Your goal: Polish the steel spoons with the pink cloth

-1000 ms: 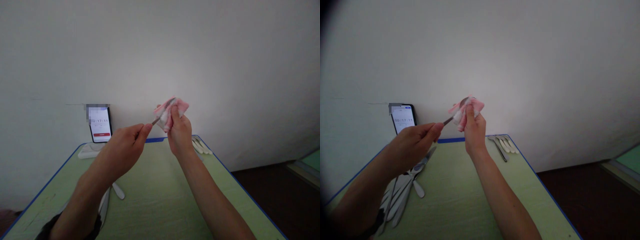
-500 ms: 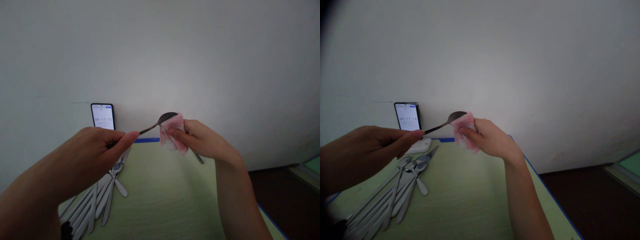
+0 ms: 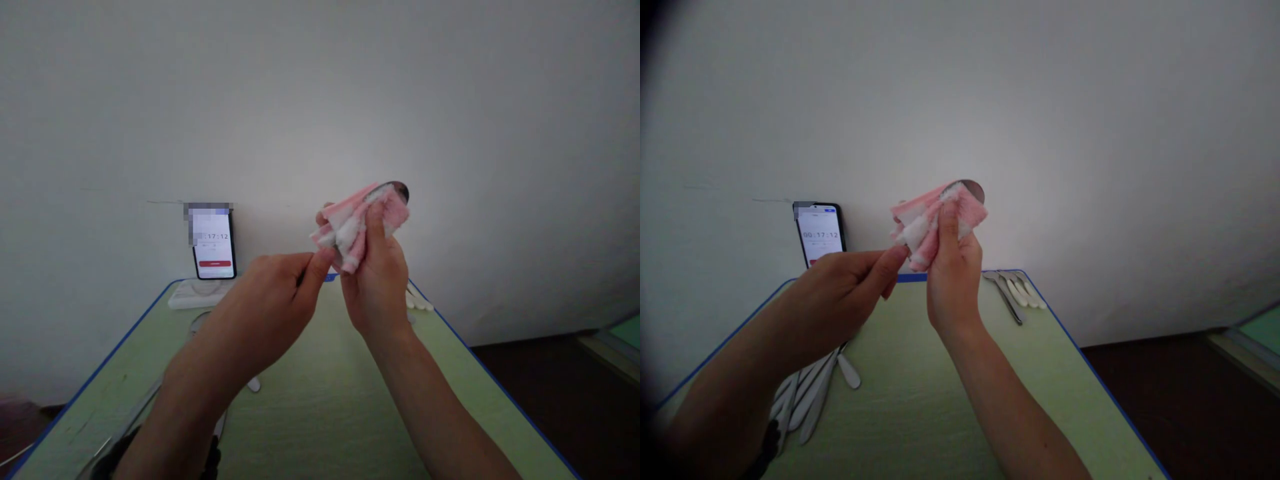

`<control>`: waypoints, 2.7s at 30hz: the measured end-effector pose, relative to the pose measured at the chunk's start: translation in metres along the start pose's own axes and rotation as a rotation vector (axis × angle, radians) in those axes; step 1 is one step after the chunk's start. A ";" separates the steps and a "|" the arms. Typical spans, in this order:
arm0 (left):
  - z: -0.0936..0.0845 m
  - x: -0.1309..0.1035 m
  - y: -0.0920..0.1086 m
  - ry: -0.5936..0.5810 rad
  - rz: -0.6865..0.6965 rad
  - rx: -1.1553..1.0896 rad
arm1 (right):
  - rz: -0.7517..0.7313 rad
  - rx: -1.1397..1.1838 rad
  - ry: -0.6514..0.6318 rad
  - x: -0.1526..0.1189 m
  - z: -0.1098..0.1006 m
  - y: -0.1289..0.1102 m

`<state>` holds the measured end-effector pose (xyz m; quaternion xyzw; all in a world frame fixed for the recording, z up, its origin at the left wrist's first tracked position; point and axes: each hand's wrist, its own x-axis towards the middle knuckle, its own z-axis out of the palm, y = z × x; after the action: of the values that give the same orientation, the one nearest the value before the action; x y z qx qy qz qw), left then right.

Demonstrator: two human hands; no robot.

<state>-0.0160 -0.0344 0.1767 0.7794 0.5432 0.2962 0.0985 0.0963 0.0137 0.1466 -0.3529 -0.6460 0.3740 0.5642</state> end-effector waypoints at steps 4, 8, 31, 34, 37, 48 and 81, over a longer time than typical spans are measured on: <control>0.007 0.004 -0.006 -0.085 -0.014 0.067 | 0.059 0.159 0.204 0.004 0.002 0.001; 0.010 0.004 -0.013 -0.201 0.003 0.179 | 0.041 0.318 0.263 0.011 -0.002 0.006; 0.016 0.009 -0.010 -0.332 0.049 0.061 | 0.010 0.736 0.307 0.019 -0.009 0.006; 0.020 0.009 -0.011 -0.389 0.052 0.049 | 0.035 0.947 0.389 0.022 -0.015 0.005; 0.024 0.008 -0.011 -0.472 0.027 -0.016 | 0.010 0.988 0.422 0.024 -0.022 0.001; 0.020 0.008 -0.008 -0.385 0.022 -0.155 | 0.050 0.825 0.405 0.015 -0.005 0.002; 0.032 0.012 -0.014 -0.367 -0.056 -0.172 | 0.172 0.832 0.312 0.020 -0.010 0.015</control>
<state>-0.0061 -0.0124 0.1482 0.7937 0.5102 0.1915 0.2703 0.1047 0.0397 0.1432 -0.2007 -0.3162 0.5896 0.7156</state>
